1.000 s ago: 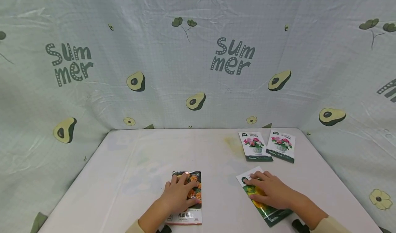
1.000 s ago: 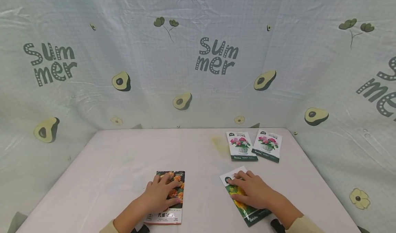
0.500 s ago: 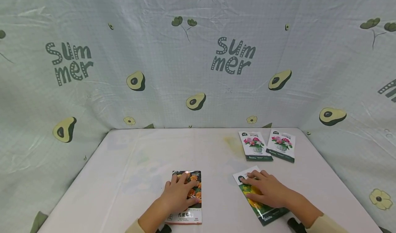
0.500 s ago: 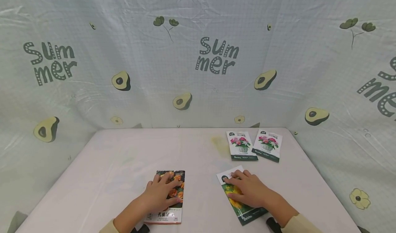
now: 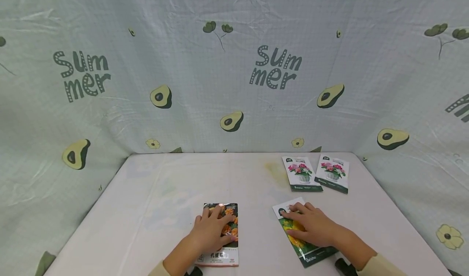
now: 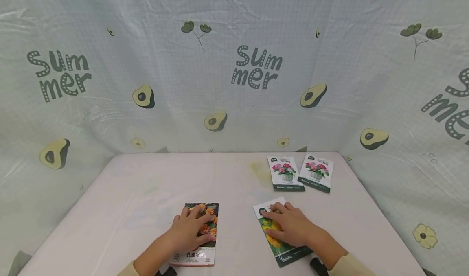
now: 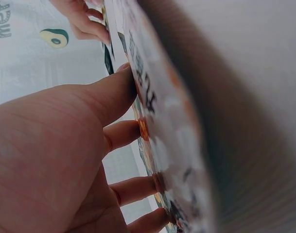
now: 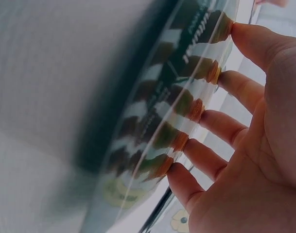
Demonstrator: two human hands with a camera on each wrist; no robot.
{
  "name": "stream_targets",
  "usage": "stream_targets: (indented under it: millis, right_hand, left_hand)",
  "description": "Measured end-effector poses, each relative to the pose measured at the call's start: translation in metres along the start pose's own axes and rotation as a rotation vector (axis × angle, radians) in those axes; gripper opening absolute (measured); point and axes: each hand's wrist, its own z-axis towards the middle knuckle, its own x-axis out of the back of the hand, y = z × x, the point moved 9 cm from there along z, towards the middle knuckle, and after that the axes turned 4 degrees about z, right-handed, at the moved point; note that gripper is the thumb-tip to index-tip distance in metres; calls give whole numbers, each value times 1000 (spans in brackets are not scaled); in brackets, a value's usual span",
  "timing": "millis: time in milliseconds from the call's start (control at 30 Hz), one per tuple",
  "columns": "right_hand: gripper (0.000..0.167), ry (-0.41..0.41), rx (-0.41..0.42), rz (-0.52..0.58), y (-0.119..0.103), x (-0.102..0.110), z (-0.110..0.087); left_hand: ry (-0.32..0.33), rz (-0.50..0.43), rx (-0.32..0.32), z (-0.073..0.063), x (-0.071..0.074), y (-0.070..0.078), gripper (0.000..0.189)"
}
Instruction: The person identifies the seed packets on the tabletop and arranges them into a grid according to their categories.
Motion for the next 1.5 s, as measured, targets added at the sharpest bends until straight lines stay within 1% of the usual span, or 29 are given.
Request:
stream_targets:
  millis: [133, 367, 867, 1133, 1400, 1500]
  right_hand:
    - [61, -9, -12, 3, -2, -2, 0]
    - [61, -18, -8, -5, -5, -4, 1]
    - [63, -17, -26, -27, -9, -8, 7]
    - [63, -11, -36, -45, -15, -5, 12]
    - [63, 14, -46, -21, -20, -4, 14]
    - [63, 17, -37, -22, -22, -4, 15]
  left_hand:
    - [-14, -7, 9, -1, -2, -1, 54]
    - [-27, -31, 11, -2, -4, 0, 54]
    - [-15, -26, 9, -1, -4, 0, 53]
    - [13, -4, -2, 0, -2, 0, 54]
    - [6, -8, 0, 0, 0, 1, 54]
    - [8, -11, 0, -1, 0, 2, 54]
